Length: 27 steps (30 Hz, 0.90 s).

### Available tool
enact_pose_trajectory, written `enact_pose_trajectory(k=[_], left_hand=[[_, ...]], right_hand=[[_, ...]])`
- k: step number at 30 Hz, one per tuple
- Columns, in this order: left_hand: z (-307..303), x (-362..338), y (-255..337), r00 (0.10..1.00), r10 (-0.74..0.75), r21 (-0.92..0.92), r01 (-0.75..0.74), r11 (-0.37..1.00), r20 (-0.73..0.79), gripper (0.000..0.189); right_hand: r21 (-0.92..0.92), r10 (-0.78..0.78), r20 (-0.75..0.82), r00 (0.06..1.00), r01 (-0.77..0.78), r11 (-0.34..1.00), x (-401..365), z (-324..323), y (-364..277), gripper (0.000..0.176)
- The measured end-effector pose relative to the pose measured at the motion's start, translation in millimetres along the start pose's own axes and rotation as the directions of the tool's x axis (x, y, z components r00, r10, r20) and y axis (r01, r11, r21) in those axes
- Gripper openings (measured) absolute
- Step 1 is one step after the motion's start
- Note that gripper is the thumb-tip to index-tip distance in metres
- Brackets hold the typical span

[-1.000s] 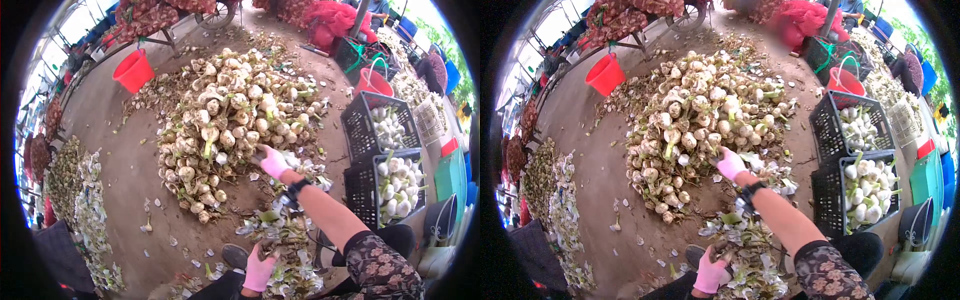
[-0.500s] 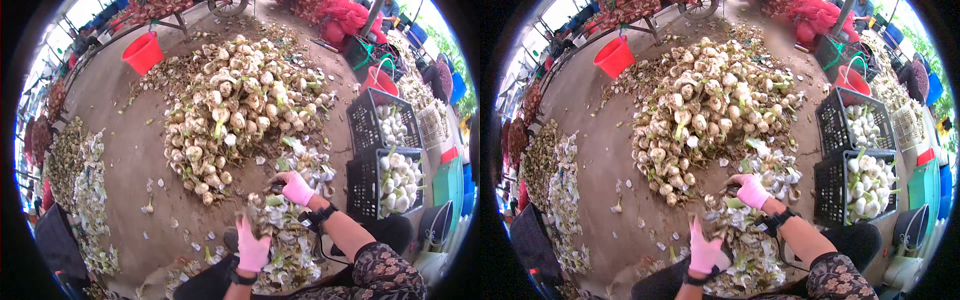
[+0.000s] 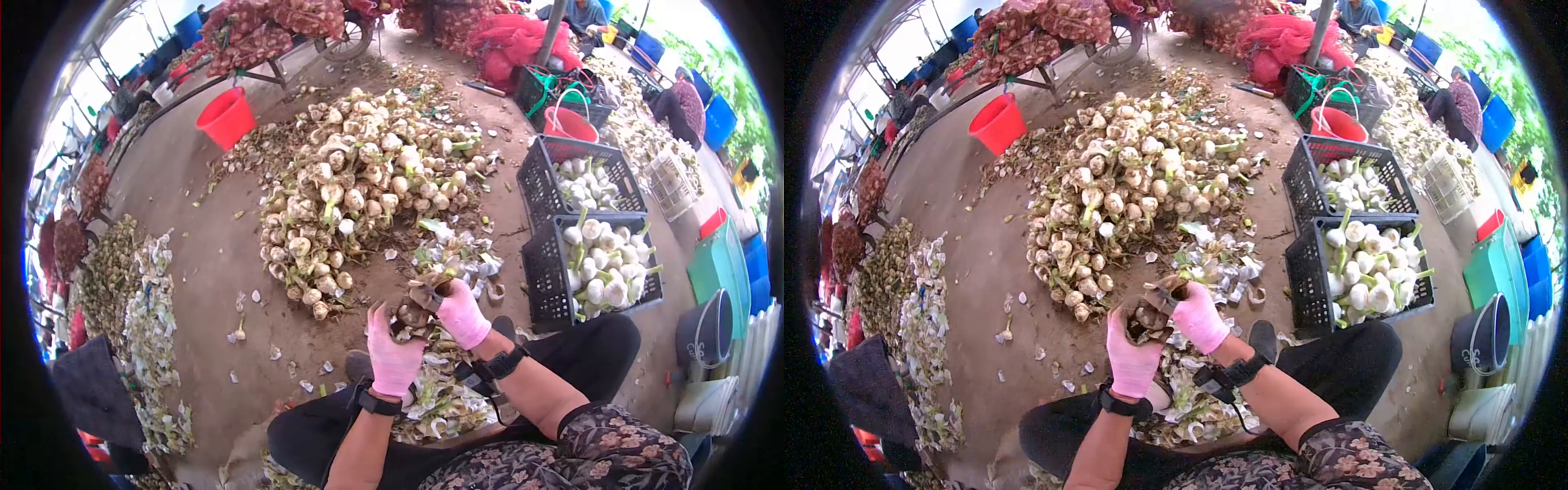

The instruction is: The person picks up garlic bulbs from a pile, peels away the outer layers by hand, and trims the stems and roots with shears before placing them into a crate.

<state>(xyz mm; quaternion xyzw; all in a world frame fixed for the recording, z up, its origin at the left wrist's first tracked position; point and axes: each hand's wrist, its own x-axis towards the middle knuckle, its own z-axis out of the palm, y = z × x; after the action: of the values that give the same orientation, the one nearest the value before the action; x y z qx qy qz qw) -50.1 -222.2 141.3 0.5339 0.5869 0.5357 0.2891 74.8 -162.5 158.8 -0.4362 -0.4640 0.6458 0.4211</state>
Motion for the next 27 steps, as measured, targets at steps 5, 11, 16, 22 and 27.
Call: enact_pose_trajectory(k=[5, 11, 16, 22, 27], left_hand=[[-8, -1, 7, 0.993, -0.11, -0.184, 0.116, 0.976, 0.044, 0.057], [-17, -1, 3, 0.968, -0.205, -0.406, 0.248, 0.88, 0.147, 0.057], [-26, 0, -2, 0.89, -0.405, -0.655, 0.436, 0.617, 0.211, 0.035], [-19, 2, 13, 0.958, -0.236, -0.338, 0.28, 0.899, 0.164, 0.048], [-28, 7, 7, 0.942, -0.257, -0.26, 0.309, 0.915, 0.218, 0.048]], right_hand=[[-0.132, -0.114, 0.101, 0.988, 0.127, 0.983, -3, -8, -1, 0.017], [-0.38, -0.171, 0.185, 0.968, 0.23, 0.896, -4, -10, -7, 0.021], [-0.479, -0.135, 0.13, 0.982, 0.182, 0.859, -2, -18, 9, 0.021], [-0.387, -0.108, 0.009, 0.994, 0.103, 0.916, -7, -19, 23, 0.029], [-0.452, -0.3, 0.1, 0.949, 0.312, 0.835, -5, -21, 16, 0.034]])
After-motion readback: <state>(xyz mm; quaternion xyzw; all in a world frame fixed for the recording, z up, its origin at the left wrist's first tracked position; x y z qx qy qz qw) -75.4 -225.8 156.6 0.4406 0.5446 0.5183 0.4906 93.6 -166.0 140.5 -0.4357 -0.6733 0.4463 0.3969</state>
